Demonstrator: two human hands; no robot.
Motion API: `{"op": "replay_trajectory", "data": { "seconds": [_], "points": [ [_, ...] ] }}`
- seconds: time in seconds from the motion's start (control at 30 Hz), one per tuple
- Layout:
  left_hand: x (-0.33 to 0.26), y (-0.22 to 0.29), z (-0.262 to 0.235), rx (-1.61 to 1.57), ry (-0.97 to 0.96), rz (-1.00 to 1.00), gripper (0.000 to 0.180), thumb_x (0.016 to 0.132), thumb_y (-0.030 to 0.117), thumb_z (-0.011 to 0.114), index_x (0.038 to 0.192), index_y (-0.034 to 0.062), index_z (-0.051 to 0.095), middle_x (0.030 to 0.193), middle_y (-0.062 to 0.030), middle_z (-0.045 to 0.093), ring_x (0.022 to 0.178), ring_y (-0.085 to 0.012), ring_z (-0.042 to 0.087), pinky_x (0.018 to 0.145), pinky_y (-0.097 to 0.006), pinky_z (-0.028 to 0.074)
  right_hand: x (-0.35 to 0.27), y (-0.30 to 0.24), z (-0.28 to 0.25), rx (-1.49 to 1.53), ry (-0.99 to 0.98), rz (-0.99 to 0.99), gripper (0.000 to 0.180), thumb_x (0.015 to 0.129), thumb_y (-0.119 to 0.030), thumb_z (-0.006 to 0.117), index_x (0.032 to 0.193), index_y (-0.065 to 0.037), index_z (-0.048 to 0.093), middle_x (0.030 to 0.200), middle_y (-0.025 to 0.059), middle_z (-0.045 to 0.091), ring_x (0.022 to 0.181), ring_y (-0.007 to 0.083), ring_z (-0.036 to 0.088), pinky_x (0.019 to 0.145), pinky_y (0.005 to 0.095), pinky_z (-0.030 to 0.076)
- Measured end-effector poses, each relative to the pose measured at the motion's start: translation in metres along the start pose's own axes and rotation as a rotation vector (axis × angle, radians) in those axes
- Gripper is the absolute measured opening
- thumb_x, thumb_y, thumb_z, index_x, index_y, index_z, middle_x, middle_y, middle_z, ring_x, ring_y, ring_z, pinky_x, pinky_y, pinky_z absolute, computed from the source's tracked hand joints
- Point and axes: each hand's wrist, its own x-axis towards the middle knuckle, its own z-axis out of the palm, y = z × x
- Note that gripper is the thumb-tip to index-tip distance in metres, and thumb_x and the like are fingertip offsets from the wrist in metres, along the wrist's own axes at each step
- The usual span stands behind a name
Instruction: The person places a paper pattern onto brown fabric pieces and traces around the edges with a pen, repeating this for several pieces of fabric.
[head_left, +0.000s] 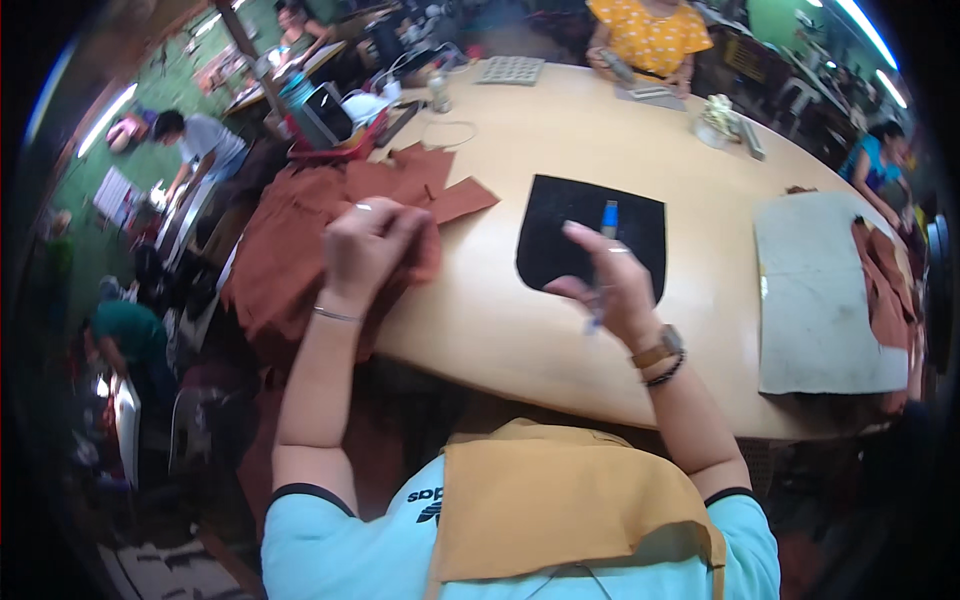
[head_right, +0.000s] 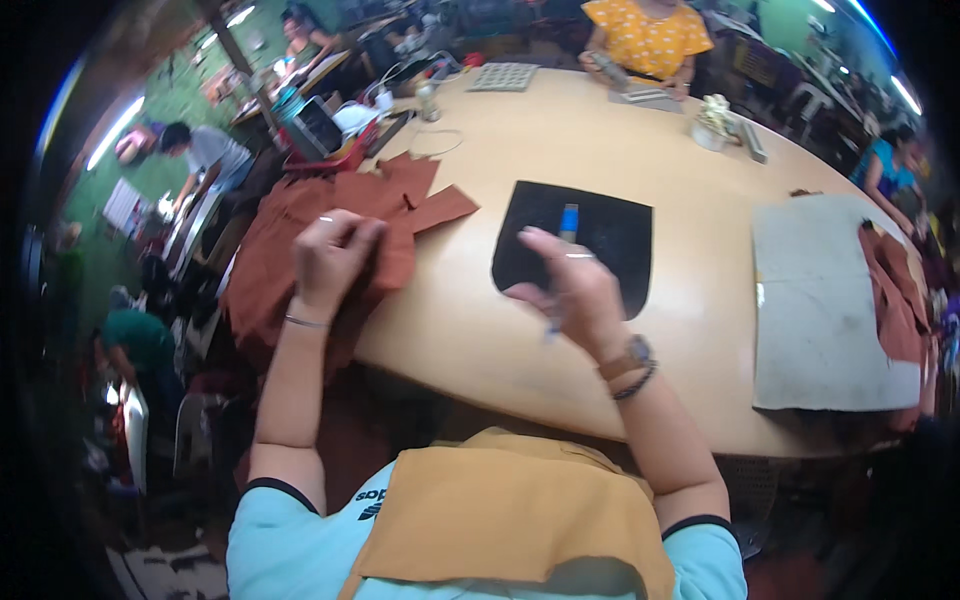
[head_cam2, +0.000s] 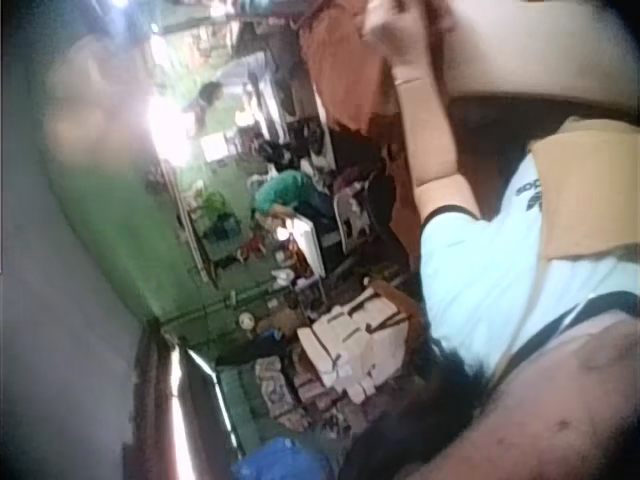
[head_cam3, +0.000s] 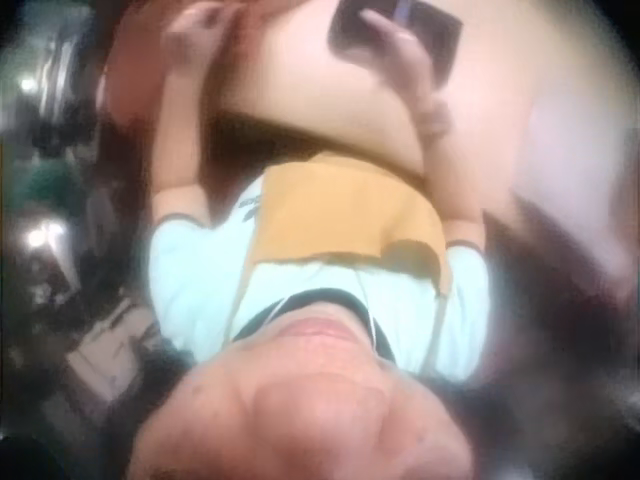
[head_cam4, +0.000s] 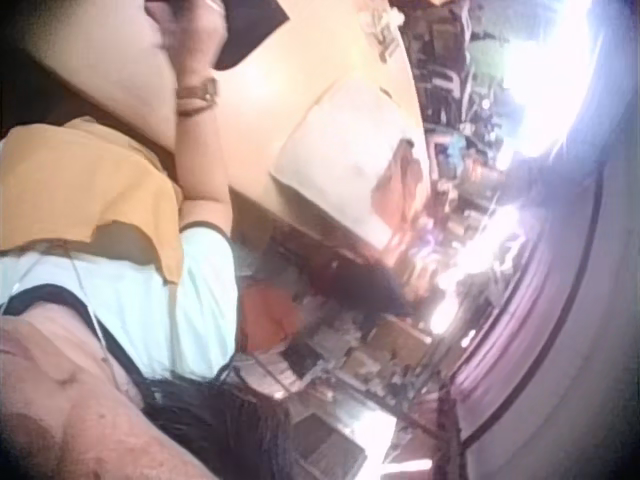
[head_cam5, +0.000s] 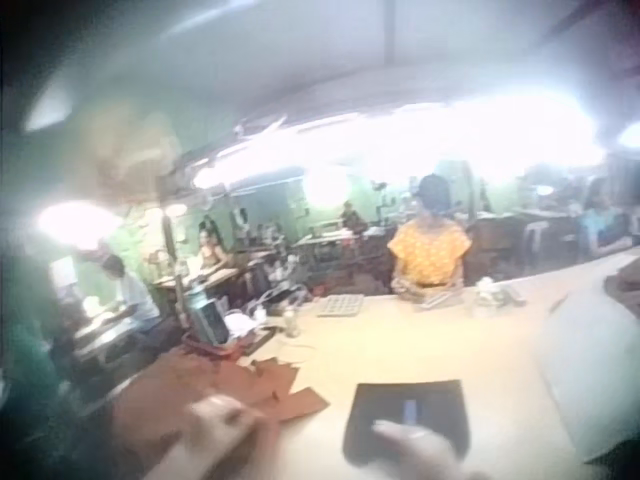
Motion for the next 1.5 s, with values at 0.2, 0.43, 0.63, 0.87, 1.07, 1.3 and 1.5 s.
{"op": "replay_trajectory", "data": {
  "seconds": [0.2,0.43,0.63,0.87,1.07,1.3,1.5],
  "points": [
    [0.010,0.145,0.072,-0.209,-0.231,0.280,0.016,0.083,0.019,0.080,0.088,0.0086,0.069,0.079,-0.0068,0.068,0.072,-0.0282,0.069,0.063,-0.038,0.055,0.037,-0.044,-0.040,-0.107,-0.070,0.033,0.051,0.079,-0.014,0.081,0.126,-0.008,0.064,0.107,0.0172,0.073,0.098,0.0357,0.071,0.088,0.0428,0.057],
    [-0.013,0.143,0.051,-0.343,-0.434,0.153,0.012,0.087,0.017,0.077,0.093,0.0100,0.070,0.084,-0.0072,0.069,0.071,-0.0261,0.069,0.062,-0.037,0.053,0.002,-0.039,-0.151,-0.106,-0.033,0.186,0.040,0.076,0.008,0.067,0.113,-0.007,0.072,0.076,0.0116,0.066,0.071,0.0269,0.065,0.067,0.0349,0.053],
    [-0.002,0.113,-0.008,-0.671,-0.902,-0.282,0.009,0.087,-0.001,0.073,0.095,0.0035,0.073,0.087,-0.0053,0.073,0.076,-0.0124,0.067,0.068,-0.027,0.051,-0.007,-0.062,-0.238,-0.039,-0.157,0.372,0.031,0.083,0.009,0.069,0.111,-0.003,0.073,0.086,0.0084,0.070,0.078,0.0126,0.067,0.071,0.0275,0.053],
    [0.075,0.048,0.045,-0.563,-1.010,-0.406,0.006,0.088,-0.002,0.071,0.094,-0.0008,0.071,0.086,0.0048,0.065,0.079,-0.0013,0.056,0.069,-0.022,0.046,0.014,-0.006,-0.265,-0.081,-0.203,0.526,0.014,0.095,-0.010,0.072,0.106,-0.002,0.072,0.083,0.0048,0.070,0.082,0.0065,0.061,0.078,0.0279,0.052],
    [0.164,0.015,0.190,-0.145,-0.756,-0.254,0.018,0.093,0.017,0.066,0.102,0.0044,0.077,0.078,-0.0103,0.074,0.071,-0.0153,0.067,0.069,-0.035,0.054,0.072,0.137,-0.235,-0.527,-0.078,0.414,0.023,0.089,-0.013,0.068,0.110,-0.002,0.072,0.092,0.0200,0.070,0.078,0.0304,0.067,0.077,0.0385,0.054],
    [0.262,0.084,0.148,-0.707,0.265,0.010,0.020,0.098,0.017,0.071,0.110,0.0011,0.074,0.095,-0.0076,0.078,0.086,-0.0122,0.073,0.078,-0.026,0.055,0.128,0.133,-0.303,-0.108,0.600,0.051,0.022,0.099,-0.007,0.062,0.118,-0.007,0.073,0.099,0.0073,0.073,0.084,0.0141,0.066,0.074,0.0260,0.052],
    [0.133,0.084,0.149,-0.339,0.246,0.230,0.011,0.099,0.009,0.068,0.107,0.0025,0.072,0.106,-0.0147,0.076,0.095,-0.0221,0.075,0.084,-0.031,0.056,0.031,0.134,-0.262,-0.049,0.551,0.052,0.022,0.096,0.002,0.065,0.115,-0.004,0.072,0.106,0.0070,0.074,0.099,0.0132,0.067,0.088,0.0266,0.055]
  ]
}}
